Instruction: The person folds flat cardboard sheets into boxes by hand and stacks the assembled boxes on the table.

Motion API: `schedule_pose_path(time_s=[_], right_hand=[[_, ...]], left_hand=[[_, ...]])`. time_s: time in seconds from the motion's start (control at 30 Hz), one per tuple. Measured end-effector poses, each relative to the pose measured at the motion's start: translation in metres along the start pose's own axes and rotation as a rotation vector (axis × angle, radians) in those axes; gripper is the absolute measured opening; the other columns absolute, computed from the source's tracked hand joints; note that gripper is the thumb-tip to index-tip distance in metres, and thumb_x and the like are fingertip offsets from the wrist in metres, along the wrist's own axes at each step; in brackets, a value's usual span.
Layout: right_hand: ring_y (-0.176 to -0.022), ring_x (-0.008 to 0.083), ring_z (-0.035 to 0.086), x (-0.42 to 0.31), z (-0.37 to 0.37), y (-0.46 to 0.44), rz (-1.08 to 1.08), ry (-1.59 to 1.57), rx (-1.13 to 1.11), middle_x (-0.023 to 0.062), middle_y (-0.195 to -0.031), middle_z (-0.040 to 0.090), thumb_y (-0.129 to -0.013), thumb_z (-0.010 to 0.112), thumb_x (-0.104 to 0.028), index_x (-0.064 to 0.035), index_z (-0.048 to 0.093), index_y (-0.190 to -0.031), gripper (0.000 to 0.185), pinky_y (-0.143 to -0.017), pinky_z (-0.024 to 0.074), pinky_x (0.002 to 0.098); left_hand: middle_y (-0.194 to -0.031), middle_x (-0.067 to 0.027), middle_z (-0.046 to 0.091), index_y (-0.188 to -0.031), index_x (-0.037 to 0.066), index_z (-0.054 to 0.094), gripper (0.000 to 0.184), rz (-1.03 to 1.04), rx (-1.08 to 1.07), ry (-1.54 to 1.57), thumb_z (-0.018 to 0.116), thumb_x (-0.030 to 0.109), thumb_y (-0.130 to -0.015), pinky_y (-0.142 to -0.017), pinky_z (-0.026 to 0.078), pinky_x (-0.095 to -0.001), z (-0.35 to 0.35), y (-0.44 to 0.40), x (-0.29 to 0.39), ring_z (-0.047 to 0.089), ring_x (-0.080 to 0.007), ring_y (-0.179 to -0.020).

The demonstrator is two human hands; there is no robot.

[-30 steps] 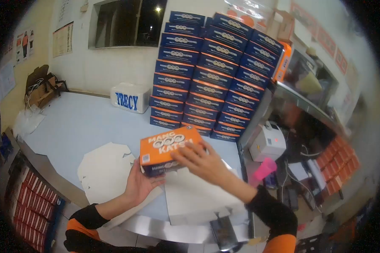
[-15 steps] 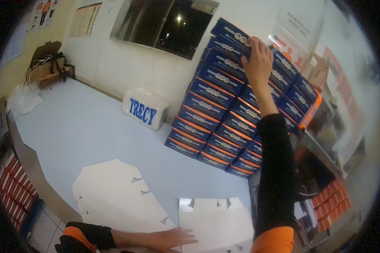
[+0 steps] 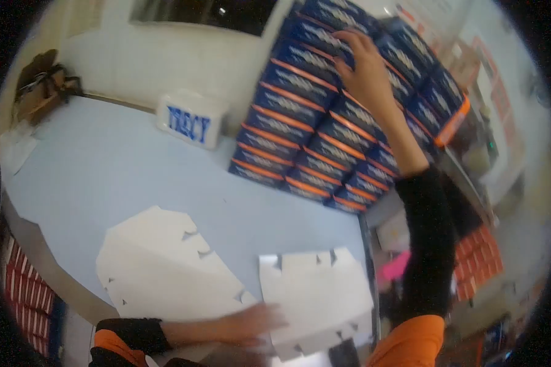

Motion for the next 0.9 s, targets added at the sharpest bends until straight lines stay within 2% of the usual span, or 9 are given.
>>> schedule_pose_path(time_s=[0.07,0.1,0.13,0.23,0.43,0.6,0.67,0.7,0.9], right_hand=[[-0.113,0.0284,0.053,-0.059,-0.03,0.065,0.131,-0.34,-0.543,0.0122,-0.118,0.058,-0.081,0.065,-0.009,-0.0079,0.055,-0.117,0.037,-0.095,0.0415,0.0383],[-0.108,0.0251,0.056,-0.08,-0.039,0.125,0.381,-0.451,-1.043,0.0094,-0.113,0.061,-0.078,0.069,-0.01,-0.0049,0.056,-0.116,0.04,-0.093,0.0419,0.0394],[-0.109,0.0228,0.056,-0.11,-0.062,0.182,0.213,-0.603,-1.262,0.0094,-0.116,0.06,-0.079,0.071,-0.017,-0.0078,0.055,-0.118,0.044,-0.095,0.0413,0.0394],[-0.12,0.0297,0.047,-0.193,-0.118,0.346,0.376,-1.088,-1.857,0.0129,-0.131,0.047,-0.081,0.07,-0.032,-0.0143,0.047,-0.13,0.057,-0.1,0.0384,0.0415],[-0.113,0.0276,0.047,-0.21,-0.129,0.414,0.396,-1.054,-1.253,0.0078,-0.121,0.051,-0.071,0.078,-0.03,-0.015,0.057,-0.117,0.052,-0.1,0.0359,0.0387],[-0.107,0.0244,0.052,-0.196,-0.116,0.435,0.379,-1.269,-1.057,0.0062,-0.112,0.059,-0.076,0.074,-0.026,-0.0121,0.062,-0.111,0.04,-0.094,0.039,0.0341],[-0.09,0.0233,0.061,-0.19,-0.112,0.443,0.647,-1.418,-1.216,0.0083,-0.095,0.066,-0.084,0.065,-0.029,-0.0086,0.064,-0.106,0.031,-0.084,0.0456,0.0332],[-0.077,0.025,0.063,-0.185,-0.114,0.432,0.57,-1.259,-1.142,0.0091,-0.081,0.066,-0.086,0.06,-0.025,-0.0059,0.065,-0.101,0.024,-0.075,0.0482,0.0332],[-0.076,0.0306,0.062,-0.141,-0.159,0.371,0.687,-0.593,-0.323,0.0106,-0.084,0.066,-0.085,0.06,-0.013,-0.004,0.065,-0.093,0.012,-0.069,0.0483,0.0353]], left_hand=[[-0.132,-0.0128,0.044,-0.141,0.008,0.032,0.072,0.045,0.059,0.053,0.06,0.038,-0.081,-0.106,0.027,-0.0474,-0.006,0.003,0.005,0.03,-0.0331,-0.133],[-0.132,-0.0139,0.043,-0.139,0.009,0.035,0.067,-0.012,0.034,0.082,0.06,0.038,-0.083,-0.107,0.025,-0.0495,-0.01,0.002,0.006,0.031,-0.0343,-0.132],[-0.133,-0.015,0.043,-0.137,0.01,0.039,0.063,-0.07,0.009,0.096,0.06,0.038,-0.085,-0.108,0.023,-0.0517,-0.013,0.0,0.005,0.032,-0.0355,-0.131],[-0.13,-0.0146,0.046,-0.134,0.01,0.042,0.066,-0.087,-0.013,0.1,0.065,0.041,-0.081,-0.108,0.022,-0.0523,-0.02,-0.001,0.008,0.033,-0.0354,-0.131],[-0.128,-0.0126,0.048,-0.133,0.011,0.044,0.076,-0.127,-0.112,0.067,0.071,0.049,-0.072,-0.107,0.024,-0.0531,-0.02,-0.012,0.017,0.036,-0.0353,-0.128],[-0.126,-0.0137,0.05,-0.129,0.008,0.047,0.08,-0.216,-0.097,0.028,0.077,0.047,-0.066,-0.108,0.024,-0.053,-0.027,-0.019,0.028,0.039,-0.0346,-0.127],[-0.127,-0.0132,0.05,-0.128,0.007,0.047,0.078,-0.212,-0.116,-0.011,0.077,0.044,-0.066,-0.108,0.024,-0.0525,-0.027,-0.019,0.031,0.039,-0.0339,-0.127],[-0.128,-0.013,0.049,-0.129,0.007,0.046,0.076,-0.206,-0.076,-0.034,0.075,0.042,-0.068,-0.108,0.025,-0.0519,-0.03,-0.017,0.031,0.039,-0.0334,-0.127],[-0.128,-0.0188,0.047,-0.129,0.001,0.042,0.066,-0.281,0.329,-0.089,0.07,0.023,-0.073,-0.106,0.029,-0.0453,-0.052,-0.039,0.038,0.043,-0.0348,-0.123]])
Point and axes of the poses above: each hand's wrist, its own y-axis away from the middle knuckle, its own z-axis out of the palm, x = y × z, the point moved 5 cm from there along -y, towards the middle knuckle
